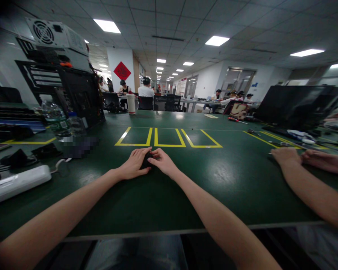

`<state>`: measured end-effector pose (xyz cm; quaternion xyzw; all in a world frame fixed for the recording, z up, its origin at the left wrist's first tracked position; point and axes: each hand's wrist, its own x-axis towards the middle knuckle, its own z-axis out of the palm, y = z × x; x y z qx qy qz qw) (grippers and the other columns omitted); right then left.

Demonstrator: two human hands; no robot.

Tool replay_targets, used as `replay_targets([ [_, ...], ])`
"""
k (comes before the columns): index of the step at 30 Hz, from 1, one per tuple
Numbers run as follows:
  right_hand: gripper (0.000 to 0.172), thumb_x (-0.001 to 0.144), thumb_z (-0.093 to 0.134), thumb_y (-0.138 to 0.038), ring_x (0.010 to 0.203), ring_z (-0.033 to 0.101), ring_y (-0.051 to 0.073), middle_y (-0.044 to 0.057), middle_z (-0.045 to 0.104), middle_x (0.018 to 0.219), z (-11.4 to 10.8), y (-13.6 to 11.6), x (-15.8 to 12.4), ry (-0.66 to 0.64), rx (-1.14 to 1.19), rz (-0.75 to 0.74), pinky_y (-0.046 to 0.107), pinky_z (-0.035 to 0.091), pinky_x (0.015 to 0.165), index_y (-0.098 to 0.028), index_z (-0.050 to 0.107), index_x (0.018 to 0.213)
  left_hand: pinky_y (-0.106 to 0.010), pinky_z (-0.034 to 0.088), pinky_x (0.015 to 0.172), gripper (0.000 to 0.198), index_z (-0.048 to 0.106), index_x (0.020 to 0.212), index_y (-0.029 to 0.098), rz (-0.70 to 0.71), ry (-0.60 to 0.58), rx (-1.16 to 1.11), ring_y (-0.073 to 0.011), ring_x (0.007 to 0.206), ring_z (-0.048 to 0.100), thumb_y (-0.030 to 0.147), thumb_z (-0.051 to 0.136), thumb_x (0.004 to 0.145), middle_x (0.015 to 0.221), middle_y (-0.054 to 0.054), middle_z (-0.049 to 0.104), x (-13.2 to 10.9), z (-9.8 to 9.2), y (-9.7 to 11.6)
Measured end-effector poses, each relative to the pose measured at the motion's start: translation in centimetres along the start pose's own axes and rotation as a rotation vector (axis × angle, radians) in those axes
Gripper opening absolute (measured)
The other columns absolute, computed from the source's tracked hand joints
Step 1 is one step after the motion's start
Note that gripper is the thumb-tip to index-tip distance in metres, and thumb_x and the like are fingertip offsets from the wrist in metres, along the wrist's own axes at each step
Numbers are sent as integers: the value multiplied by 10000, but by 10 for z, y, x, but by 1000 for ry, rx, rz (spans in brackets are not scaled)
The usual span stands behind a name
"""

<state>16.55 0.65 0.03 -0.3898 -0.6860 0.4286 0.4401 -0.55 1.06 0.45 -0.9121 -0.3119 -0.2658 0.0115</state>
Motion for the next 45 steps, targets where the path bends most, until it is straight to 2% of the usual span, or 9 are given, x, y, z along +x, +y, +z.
replay_targets([
  [4, 339, 668, 588, -321, 856, 531, 156, 66, 521, 977, -1, 3, 1, -7, -10, 61, 369, 437, 788, -173, 484, 954, -430, 210, 969, 708, 116, 1288, 182, -3, -3, -8, -246, 1140, 330, 332, 505, 715, 1223, -103, 367, 0, 0, 0],
  [10, 362, 589, 656, -246, 869, 521, 143, 21, 519, 924, -2, -2, -2, -56, 12, -37, 345, 431, 804, -188, 467, 892, -436, 210, 966, 695, 136, 1280, 175, -1, 0, -11, -252, 1135, 336, 339, 503, 713, 1216, -108, 372, -1, 0, 0],
  [16, 302, 664, 588, -324, 847, 525, 145, 32, 520, 917, -1, -2, -1, -16, 0, -15, 348, 437, 775, -187, 480, 910, -428, 219, 962, 710, 122, 1279, 180, 0, 3, -10, -247, 1136, 333, 322, 514, 705, 1216, -103, 370, 0, 0, 1],
  [20, 325, 659, 595, -310, 864, 523, 150, 56, 524, 967, -1, -2, -1, -6, -21, 42, 357, 423, 798, -170, 492, 933, -434, 226, 952, 643, 194, 1238, 188, 0, 15, -13, -250, 1123, 349, 305, 517, 695, 1190, -100, 390, 1, 0, 1],
  [25, 368, 588, 658, -258, 871, 518, 148, 18, 525, 900, -1, -3, -2, -40, -8, -25, 344, 427, 795, -184, 470, 895, -416, 241, 949, 534, 279, 1159, 183, 13, 18, -35, -235, 1086, 384, 299, 512, 693, 1139, -88, 417, 1, -2, 2],
  [31, 314, 672, 571, -367, 861, 521, 151, 32, 528, 901, 0, 0, -1, -3, -28, 5, 359, 424, 792, -187, 476, 911, -415, 252, 946, 548, 276, 1153, 174, 10, 30, -40, -233, 1073, 386, 300, 523, 680, 1130, -88, 412, 1, -2, 2],
  [35, 324, 680, 563, -367, 877, 521, 159, 55, 519, 955, -1, 0, -1, 9, -50, 68, 370, 421, 797, -174, 478, 926, -408, 253, 949, 549, 279, 1149, 164, 9, 29, -35, -234, 1075, 383, 302, 525, 678, 1122, -93, 413, 1, -2, 2],
  [41, 374, 596, 653, -260, 865, 525, 147, 25, 518, 927, -2, -5, -4, -54, 5, -15, 342, 425, 797, -190, 465, 912, -416, 260, 936, 541, 283, 1138, 172, 2, 45, -38, -235, 1050, 408, 295, 529, 672, 1098, -87, 429, 2, -1, 2],
  [45, 292, 653, 598, -315, 858, 523, 145, 21, 531, 889, -1, -4, -3, -15, -1, -16, 350, 411, 807, -189, 478, 887, -420, 269, 925, 606, 275, 1139, 175, 6, 51, -27, -244, 1052, 404, 338, 574, 638, 1108, -86, 421, 3, 1, 1],
])
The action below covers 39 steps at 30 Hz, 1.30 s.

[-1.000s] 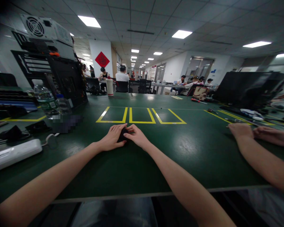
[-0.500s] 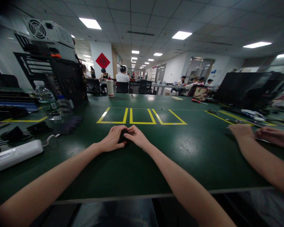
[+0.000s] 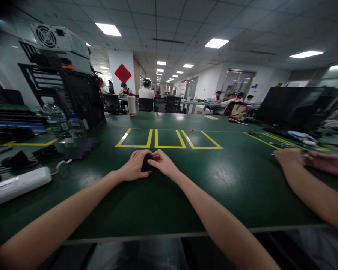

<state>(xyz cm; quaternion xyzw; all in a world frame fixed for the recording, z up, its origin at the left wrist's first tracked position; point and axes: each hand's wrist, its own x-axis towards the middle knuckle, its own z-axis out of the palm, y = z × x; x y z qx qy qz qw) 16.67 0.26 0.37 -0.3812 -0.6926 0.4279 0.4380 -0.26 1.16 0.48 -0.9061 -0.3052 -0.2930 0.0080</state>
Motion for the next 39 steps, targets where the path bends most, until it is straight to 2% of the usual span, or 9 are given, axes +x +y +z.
replay_targets([
  [7, 312, 671, 579, -321, 877, 514, 155, 50, 527, 951, 0, 6, 4, 33, -27, 83, 358, 415, 791, -177, 480, 930, -404, 267, 929, 609, 275, 1135, 168, -15, 15, 29, -239, 1051, 401, 332, 583, 636, 1097, -85, 425, 1, 6, -5],
  [12, 352, 618, 635, -275, 869, 515, 148, 33, 523, 930, -3, 4, 2, -33, -18, 15, 342, 420, 788, -186, 473, 918, -408, 264, 928, 601, 270, 1142, 174, -10, 16, 17, -239, 1054, 401, 323, 572, 644, 1097, -83, 425, 0, 6, -5],
  [16, 287, 659, 590, -325, 874, 508, 149, 26, 528, 902, -2, 4, 2, 9, -39, -16, 349, 414, 792, -189, 479, 886, -410, 264, 927, 600, 274, 1139, 173, -11, 18, 9, -239, 1055, 401, 322, 574, 641, 1099, -84, 423, 0, 5, -5],
  [25, 312, 663, 590, -282, 857, 529, 146, 51, 516, 978, -2, 6, 4, 6, -5, 84, 360, 418, 803, -174, 474, 932, -406, 252, 936, 552, 279, 1150, 167, -9, 1, -20, -233, 1048, 399, 308, 522, 674, 1092, -85, 426, 0, -1, 0],
  [30, 339, 617, 633, -257, 876, 518, 147, 25, 517, 927, -2, 1, 1, -28, -9, 14, 345, 423, 792, -189, 461, 900, -408, 251, 935, 546, 284, 1144, 164, -12, 6, -20, -235, 1043, 402, 299, 516, 668, 1087, -86, 427, 0, 0, 0],
  [34, 234, 665, 583, -293, 848, 517, 141, 22, 522, 885, -1, -1, 1, 9, -23, -22, 337, 428, 771, -184, 470, 838, -403, 255, 936, 552, 279, 1140, 164, -15, 4, -10, -232, 1047, 398, 302, 521, 663, 1093, -85, 421, 1, 2, -1],
  [39, 295, 645, 604, -278, 875, 518, 150, 44, 527, 934, -1, 3, 5, 43, -22, 38, 347, 418, 797, -172, 479, 890, -403, 251, 942, 558, 279, 1143, 163, -27, -2, -4, -233, 1050, 397, 307, 523, 663, 1094, -86, 422, 1, 2, -1],
])
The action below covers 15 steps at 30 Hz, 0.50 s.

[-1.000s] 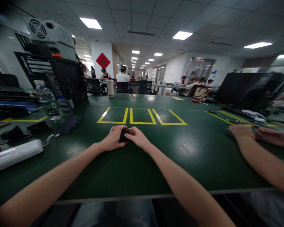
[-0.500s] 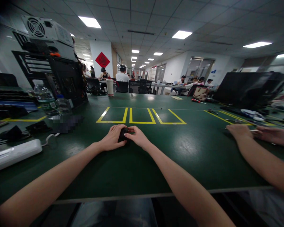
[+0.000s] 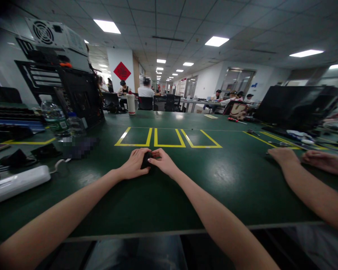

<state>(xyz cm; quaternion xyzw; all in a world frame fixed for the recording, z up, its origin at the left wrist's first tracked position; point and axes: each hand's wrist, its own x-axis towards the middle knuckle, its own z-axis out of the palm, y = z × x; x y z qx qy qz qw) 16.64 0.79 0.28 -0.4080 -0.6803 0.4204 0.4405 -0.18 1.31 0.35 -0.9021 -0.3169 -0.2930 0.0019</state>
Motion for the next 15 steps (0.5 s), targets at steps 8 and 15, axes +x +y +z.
replay_targets([
  [8, 356, 603, 646, -254, 878, 516, 147, 27, 518, 929, -2, -2, -3, -82, 28, -35, 344, 428, 795, -185, 466, 902, -420, 232, 955, 617, 235, 1186, 153, -7, -5, 4, -248, 1082, 380, 319, 522, 666, 1136, -104, 409, -1, 0, -1],
  [15, 258, 676, 576, -315, 845, 522, 147, 34, 531, 912, -1, -1, -2, -30, 5, -12, 356, 435, 781, -184, 486, 880, -430, 238, 952, 642, 226, 1198, 158, -17, -4, 2, -254, 1087, 380, 321, 534, 659, 1145, -103, 408, -1, 0, -2],
])
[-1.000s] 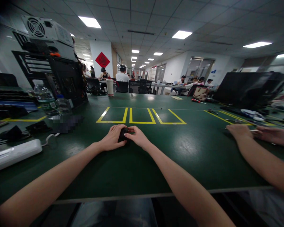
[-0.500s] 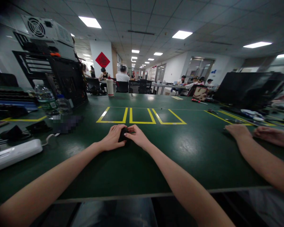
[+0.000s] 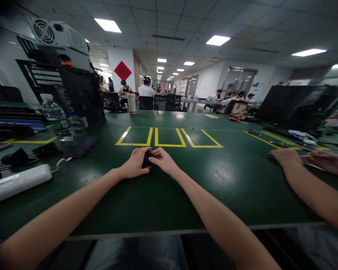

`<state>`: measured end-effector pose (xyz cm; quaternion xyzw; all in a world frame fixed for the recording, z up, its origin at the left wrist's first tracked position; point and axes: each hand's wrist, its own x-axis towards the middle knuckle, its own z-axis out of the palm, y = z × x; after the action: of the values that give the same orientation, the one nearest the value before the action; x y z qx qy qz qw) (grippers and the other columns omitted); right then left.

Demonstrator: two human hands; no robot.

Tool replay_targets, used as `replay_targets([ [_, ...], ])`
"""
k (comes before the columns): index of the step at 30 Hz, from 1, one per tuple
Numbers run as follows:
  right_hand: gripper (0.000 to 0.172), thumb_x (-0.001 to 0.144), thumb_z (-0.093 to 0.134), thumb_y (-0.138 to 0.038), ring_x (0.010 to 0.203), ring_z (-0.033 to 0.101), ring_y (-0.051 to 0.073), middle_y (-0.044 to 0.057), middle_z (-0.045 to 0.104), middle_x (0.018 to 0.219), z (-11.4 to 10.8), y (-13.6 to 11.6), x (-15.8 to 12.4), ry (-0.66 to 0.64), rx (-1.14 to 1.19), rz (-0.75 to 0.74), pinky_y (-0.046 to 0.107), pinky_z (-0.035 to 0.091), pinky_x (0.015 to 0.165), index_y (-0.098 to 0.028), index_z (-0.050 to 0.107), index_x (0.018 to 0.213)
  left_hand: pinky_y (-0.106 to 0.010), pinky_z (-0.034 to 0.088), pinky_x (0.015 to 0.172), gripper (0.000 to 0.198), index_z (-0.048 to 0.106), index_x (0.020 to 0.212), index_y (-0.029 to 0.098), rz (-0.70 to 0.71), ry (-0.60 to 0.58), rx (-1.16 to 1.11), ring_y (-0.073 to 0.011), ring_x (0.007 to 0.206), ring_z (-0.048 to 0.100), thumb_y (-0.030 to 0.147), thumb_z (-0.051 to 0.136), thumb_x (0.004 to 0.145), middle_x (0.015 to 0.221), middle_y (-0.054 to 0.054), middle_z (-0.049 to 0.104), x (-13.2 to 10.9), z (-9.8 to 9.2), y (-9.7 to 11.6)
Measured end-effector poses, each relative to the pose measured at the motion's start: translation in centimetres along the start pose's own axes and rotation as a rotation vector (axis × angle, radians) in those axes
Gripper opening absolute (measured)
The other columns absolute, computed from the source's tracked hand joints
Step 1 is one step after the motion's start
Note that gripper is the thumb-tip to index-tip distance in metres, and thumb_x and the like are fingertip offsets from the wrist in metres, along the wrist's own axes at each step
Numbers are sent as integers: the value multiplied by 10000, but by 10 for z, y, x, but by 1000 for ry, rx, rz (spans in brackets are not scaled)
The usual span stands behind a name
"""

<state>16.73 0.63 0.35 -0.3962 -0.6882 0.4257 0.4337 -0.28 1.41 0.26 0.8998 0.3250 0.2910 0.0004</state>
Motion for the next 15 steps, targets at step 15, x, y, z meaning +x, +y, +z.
replay_targets([
  [15, 238, 670, 583, -276, 862, 519, 143, 29, 526, 891, 0, -2, 0, -23, 6, -61, 350, 422, 802, -172, 488, 861, -426, 236, 955, 666, 218, 1206, 142, 1, 13, 24, -255, 1101, 370, 321, 541, 651, 1170, -114, 395, 1, 3, -1],
])
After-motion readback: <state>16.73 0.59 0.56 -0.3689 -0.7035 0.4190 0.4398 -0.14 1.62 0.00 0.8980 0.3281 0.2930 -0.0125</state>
